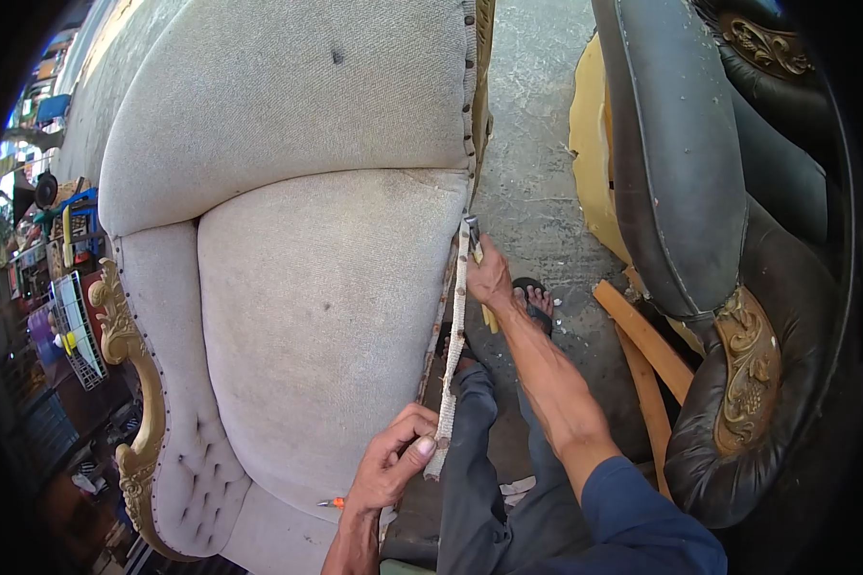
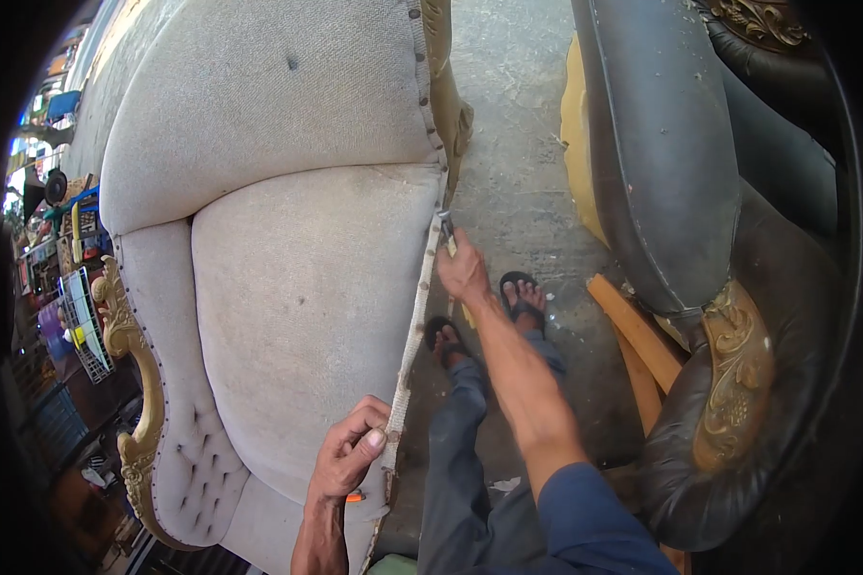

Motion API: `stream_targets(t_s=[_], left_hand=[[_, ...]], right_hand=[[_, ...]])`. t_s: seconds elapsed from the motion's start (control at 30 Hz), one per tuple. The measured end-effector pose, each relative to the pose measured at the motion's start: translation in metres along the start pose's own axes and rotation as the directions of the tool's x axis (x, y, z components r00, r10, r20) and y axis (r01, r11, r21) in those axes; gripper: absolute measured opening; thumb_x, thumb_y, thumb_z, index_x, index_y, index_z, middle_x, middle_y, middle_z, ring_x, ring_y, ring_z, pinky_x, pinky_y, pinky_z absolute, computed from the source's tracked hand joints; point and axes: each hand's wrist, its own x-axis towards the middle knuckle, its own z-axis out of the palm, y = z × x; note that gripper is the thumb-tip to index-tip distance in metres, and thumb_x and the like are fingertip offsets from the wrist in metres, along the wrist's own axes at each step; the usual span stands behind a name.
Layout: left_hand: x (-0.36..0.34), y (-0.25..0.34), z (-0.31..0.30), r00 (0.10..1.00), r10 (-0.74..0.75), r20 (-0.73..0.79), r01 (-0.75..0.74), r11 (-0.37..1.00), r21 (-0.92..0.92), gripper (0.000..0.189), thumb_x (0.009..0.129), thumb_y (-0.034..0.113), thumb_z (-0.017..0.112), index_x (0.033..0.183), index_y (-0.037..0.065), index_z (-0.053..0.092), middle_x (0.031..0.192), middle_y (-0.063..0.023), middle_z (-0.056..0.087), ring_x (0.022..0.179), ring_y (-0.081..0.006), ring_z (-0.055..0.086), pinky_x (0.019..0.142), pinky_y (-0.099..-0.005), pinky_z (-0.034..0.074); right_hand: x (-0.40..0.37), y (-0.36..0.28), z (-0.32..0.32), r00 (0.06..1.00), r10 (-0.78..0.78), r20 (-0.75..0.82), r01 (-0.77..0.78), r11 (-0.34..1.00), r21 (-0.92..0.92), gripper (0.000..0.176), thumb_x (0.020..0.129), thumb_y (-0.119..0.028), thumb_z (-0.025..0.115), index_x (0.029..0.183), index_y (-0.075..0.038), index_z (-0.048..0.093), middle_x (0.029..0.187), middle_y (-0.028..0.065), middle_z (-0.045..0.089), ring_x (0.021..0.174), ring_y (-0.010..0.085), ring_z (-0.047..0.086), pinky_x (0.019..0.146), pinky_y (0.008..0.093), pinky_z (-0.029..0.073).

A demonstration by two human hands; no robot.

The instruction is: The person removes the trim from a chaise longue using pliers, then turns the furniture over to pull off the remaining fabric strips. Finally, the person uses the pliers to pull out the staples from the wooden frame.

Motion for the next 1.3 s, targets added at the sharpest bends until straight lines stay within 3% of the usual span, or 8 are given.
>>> stream_targets(t_s=[0.17,0.23,0.47,0.67,0.73,1.07,1.13,1.3], left_hand=[[-0.001,-0.002,0.015,0.999,-0.025,-0.047,0.023,0.999,-0.03,0.029,0.097,0.027,0.061,0.091,-0.001,0.064,0.101,-0.0081,0.055,0.096,-0.0163,0.051,0.09,-0.033,0.038],[0.002,0.001,0.018,0.999,-0.002,-0.053,0.0,0.999,-0.039,0.03,0.098,0.028,0.062,0.092,-0.001,0.064,0.102,-0.0079,0.055,0.097,-0.0162,0.051,0.09,-0.0333,0.038],[0.001,0.017,0.015,0.996,0.032,-0.086,-0.027,0.998,0.056,0.031,0.098,0.029,0.061,0.093,-0.001,0.064,0.101,-0.0072,0.054,0.096,-0.0158,0.051,0.09,-0.0331,0.039],[-0.004,0.002,0.004,0.999,0.021,-0.032,-0.02,0.999,0.033,0.021,0.101,0.018,0.056,0.094,-0.001,0.061,0.103,-0.0074,0.053,0.096,-0.015,0.048,0.088,-0.0291,0.037],[-0.006,0.001,0.004,0.999,0.003,-0.037,-0.001,0.999,0.048,0.021,0.1,0.018,0.056,0.094,-0.001,0.062,0.103,-0.0079,0.054,0.096,-0.0156,0.049,0.088,-0.0292,0.038],[-0.007,0.041,0.038,0.999,-0.006,-0.05,0.008,1.0,0.028,0.033,0.095,0.03,0.064,0.089,-0.003,0.066,0.099,-0.0121,0.059,0.094,-0.0195,0.055,0.086,-0.0347,0.042],[-0.006,0.046,0.038,1.0,0.029,0.013,-0.029,0.999,0.019,0.022,0.1,0.02,0.059,0.092,-0.001,0.062,0.102,-0.0091,0.055,0.097,-0.0172,0.053,0.087,-0.0311,0.041],[-0.004,0.052,0.039,0.996,0.049,-0.078,-0.047,0.998,0.031,0.035,0.096,0.031,0.063,0.086,-0.002,0.064,0.1,-0.0125,0.059,0.091,-0.0187,0.055,0.082,-0.0337,0.042]], right_hand=[[-0.001,-0.018,-0.022,0.996,-0.035,0.086,0.036,0.999,-0.004,0.037,0.09,-0.02,0.052,0.121,-0.001,0.054,0.093,0.033,0.066,0.09,0.0497,0.066,0.08,0.055,0.051],[-0.02,-0.068,-0.046,0.905,0.279,0.321,-0.338,0.93,0.143,0.035,0.089,-0.016,0.053,0.118,0.003,0.055,0.086,0.0254,0.067,0.082,0.0396,0.069,0.071,0.0515,0.054],[0.016,-0.116,-0.074,0.635,0.473,0.61,-0.684,0.712,0.16,0.02,0.091,-0.007,0.045,0.094,0.005,0.06,0.08,0.0122,0.059,0.066,0.0227,0.062,0.054,0.042,0.058],[-0.003,-0.064,-0.036,0.811,0.415,0.412,-0.49,0.867,0.093,0.026,0.09,-0.015,0.052,0.091,0.01,0.059,0.075,0.024,0.065,0.068,0.0376,0.068,0.057,0.0472,0.053],[-0.009,-0.047,-0.017,1.0,0.019,-0.012,-0.02,0.999,-0.033,0.03,0.093,-0.018,0.053,0.109,0.007,0.057,0.086,0.0316,0.067,0.086,0.0501,0.067,0.075,0.0521,0.052],[0.013,-0.069,-0.056,0.924,0.266,0.275,-0.271,0.962,-0.02,0.049,0.084,-0.017,0.058,0.126,0.008,0.055,0.113,0.0339,0.065,0.108,0.0474,0.064,0.097,0.0475,0.048],[0.026,-0.069,-0.06,0.902,0.256,0.347,-0.291,0.955,0.052,0.028,0.085,-0.011,0.055,0.106,0.004,0.067,0.093,0.0204,0.068,0.079,0.0274,0.068,0.067,0.0435,0.054],[0.062,-0.089,-0.07,0.711,0.401,0.577,-0.609,0.761,0.222,0.024,0.091,-0.005,0.044,0.1,0.009,0.062,0.094,0.0221,0.063,0.082,0.031,0.068,0.059,0.0483,0.055]])
